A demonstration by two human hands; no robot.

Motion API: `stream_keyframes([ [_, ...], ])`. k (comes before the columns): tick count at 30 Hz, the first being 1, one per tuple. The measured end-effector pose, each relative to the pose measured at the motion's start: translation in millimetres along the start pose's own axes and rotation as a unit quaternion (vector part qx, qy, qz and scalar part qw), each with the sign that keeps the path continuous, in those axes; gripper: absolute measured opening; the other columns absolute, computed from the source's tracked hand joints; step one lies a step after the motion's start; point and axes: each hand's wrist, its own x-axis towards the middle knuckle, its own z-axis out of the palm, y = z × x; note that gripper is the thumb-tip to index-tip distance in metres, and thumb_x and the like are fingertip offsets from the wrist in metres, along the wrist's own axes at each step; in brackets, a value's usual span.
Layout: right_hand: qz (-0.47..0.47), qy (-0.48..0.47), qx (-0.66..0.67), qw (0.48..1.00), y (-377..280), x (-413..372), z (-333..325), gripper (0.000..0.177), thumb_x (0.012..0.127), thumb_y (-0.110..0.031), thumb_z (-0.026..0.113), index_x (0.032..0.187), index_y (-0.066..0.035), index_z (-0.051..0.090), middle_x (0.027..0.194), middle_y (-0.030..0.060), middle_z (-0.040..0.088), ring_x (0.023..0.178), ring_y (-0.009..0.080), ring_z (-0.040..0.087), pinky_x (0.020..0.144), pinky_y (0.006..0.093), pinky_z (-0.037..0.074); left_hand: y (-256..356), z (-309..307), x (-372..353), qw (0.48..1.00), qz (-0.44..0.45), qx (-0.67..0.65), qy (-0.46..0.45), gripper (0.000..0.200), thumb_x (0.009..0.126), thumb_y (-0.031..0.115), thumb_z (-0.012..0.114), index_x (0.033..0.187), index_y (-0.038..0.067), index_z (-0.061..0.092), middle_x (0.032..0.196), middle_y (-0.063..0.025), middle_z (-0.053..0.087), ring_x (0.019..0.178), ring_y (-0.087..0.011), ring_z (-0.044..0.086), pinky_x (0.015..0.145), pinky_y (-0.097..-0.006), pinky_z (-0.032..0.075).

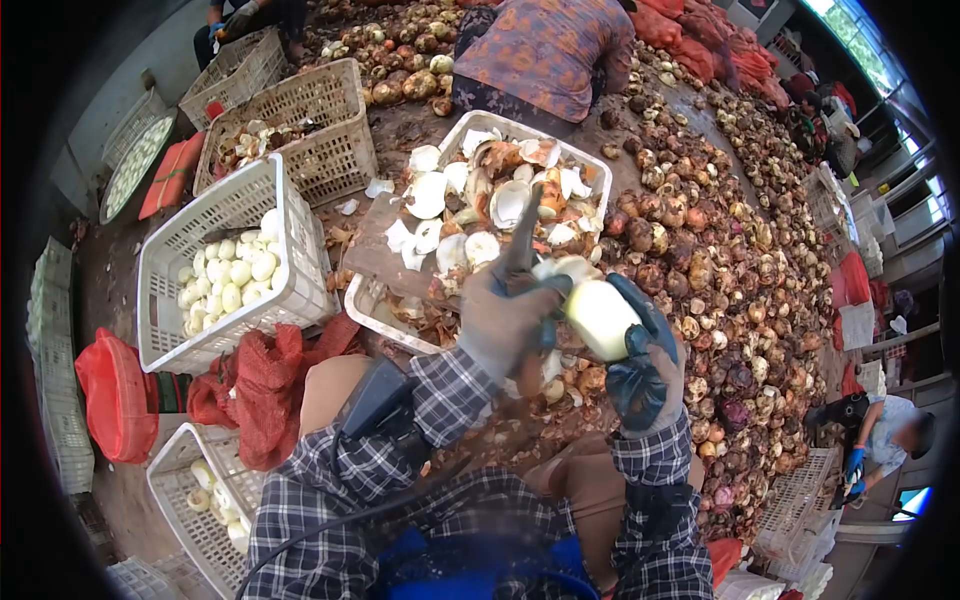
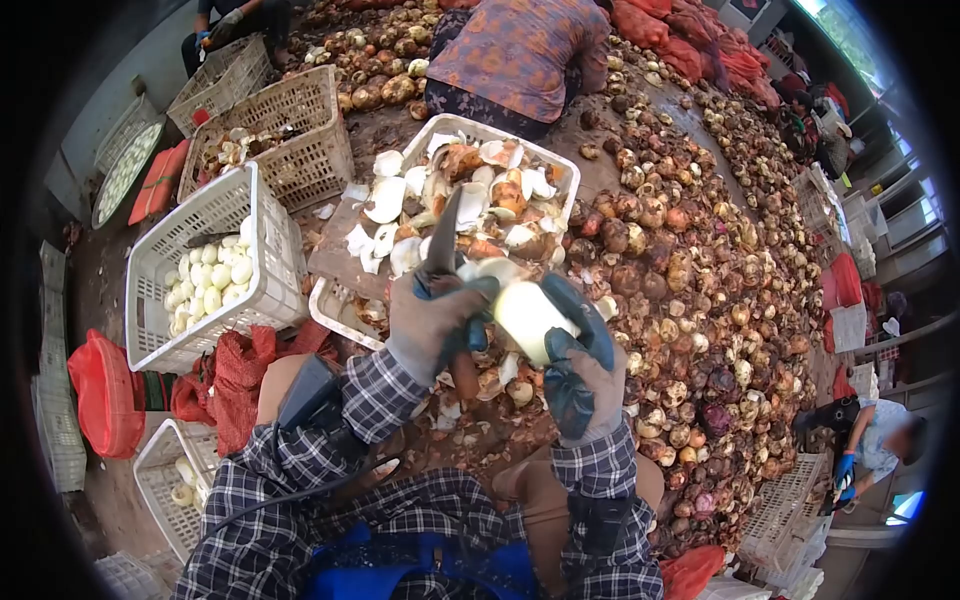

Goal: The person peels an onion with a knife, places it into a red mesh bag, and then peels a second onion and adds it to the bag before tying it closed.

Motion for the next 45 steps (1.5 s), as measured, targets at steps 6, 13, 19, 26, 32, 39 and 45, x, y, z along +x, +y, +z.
stream_keyframes([
  [6, 0.038, 0.029, 0.04, 0.998, 20.8, -3.8, -9.7, 0.061, 0.073, -0.019, 0.059, 0.126, 0.01, 0.049, 0.123, 0.0196, 0.056, 0.113, 0.0257, 0.056, 0.096, 0.0356, 0.047, -2.4, 8.8, -5.1, 0.99, 0.034, 0.14, 0.009, 0.023, 0.079, 0.009, 0.071, 0.098, -0.002, 0.063, 0.082, -0.0053, 0.066, 0.069, -0.0079, 0.058, 0.062, -0.0232, 0.049],
  [13, 0.001, -0.04, 0.028, 0.999, 3.9, -2.7, 1.1, 0.09, 0.061, -0.044, 0.073, 0.132, 0.006, 0.046, 0.128, 0.0172, 0.051, 0.115, 0.0269, 0.054, 0.095, 0.0363, 0.047, -14.6, 7.8, 2.4, 0.957, 0.039, 0.283, 0.039, 0.026, 0.079, 0.014, 0.072, 0.099, -0.001, 0.064, 0.081, -0.0069, 0.067, 0.073, -0.0112, 0.061, 0.064, -0.0254, 0.05],
  [19, -0.05, -0.035, -0.046, 0.997, 2.3, -0.9, -8.6, 0.096, 0.062, -0.056, 0.074, 0.131, 0.004, 0.047, 0.124, 0.0163, 0.054, 0.111, 0.0262, 0.057, 0.094, 0.0382, 0.048, 5.3, -0.6, -1.5, 0.987, -0.1, 0.115, -0.042, 0.035, 0.086, 0.021, 0.067, 0.109, -0.004, 0.058, 0.087, -0.0082, 0.066, 0.07, -0.0094, 0.06, 0.06, -0.024, 0.05],
  [26, -0.278, -0.053, -0.532, 0.798, -5.2, 7.4, -0.4, 0.094, 0.059, -0.057, 0.081, 0.131, -0.004, 0.05, 0.117, 0.0192, 0.058, 0.113, 0.032, 0.055, 0.092, 0.0415, 0.048, -38.4, -0.8, -16.5, 0.978, -0.124, -0.162, -0.05, 0.025, 0.092, 0.018, 0.059, 0.106, -0.003, 0.059, 0.089, -0.003, 0.063, 0.074, -0.0101, 0.061, 0.065, -0.0225, 0.053],
  [32, -0.07, 0.024, -0.248, 0.966, 11.6, 3.7, -3.8, 0.08, 0.067, -0.044, 0.079, 0.13, -0.002, 0.051, 0.12, 0.0154, 0.059, 0.112, 0.0247, 0.056, 0.095, 0.0368, 0.046, -24.9, -1.2, -17.0, 0.99, -0.064, -0.119, -0.043, 0.031, 0.088, 0.016, 0.064, 0.11, -0.004, 0.057, 0.08, -0.0056, 0.063, 0.063, -0.0094, 0.058, 0.052, -0.0241, 0.047],
  [39, -0.04, 0.033, -0.267, 0.962, 12.8, -0.5, -6.7, 0.081, 0.06, -0.02, 0.079, 0.132, -0.001, 0.049, 0.124, 0.0154, 0.056, 0.11, 0.0228, 0.058, 0.094, 0.0354, 0.047, -14.6, 4.6, -3.4, 0.986, 0.051, 0.146, -0.062, 0.038, 0.082, 0.016, 0.072, 0.112, -0.003, 0.057, 0.084, -0.0023, 0.063, 0.07, -0.007, 0.057, 0.06, -0.0229, 0.048],
  [45, -0.082, -0.003, -0.401, 0.912, 14.7, -1.3, -9.4, 0.085, 0.055, -0.021, 0.083, 0.13, -0.001, 0.05, 0.123, 0.0164, 0.057, 0.107, 0.024, 0.06, 0.094, 0.0358, 0.048, 3.9, 0.3, 3.7, 0.942, 0.132, 0.304, -0.048, 0.02, 0.082, 0.015, 0.071, 0.087, -0.004, 0.066, 0.073, -0.0035, 0.063, 0.06, -0.0096, 0.057, 0.054, -0.0236, 0.046],
])
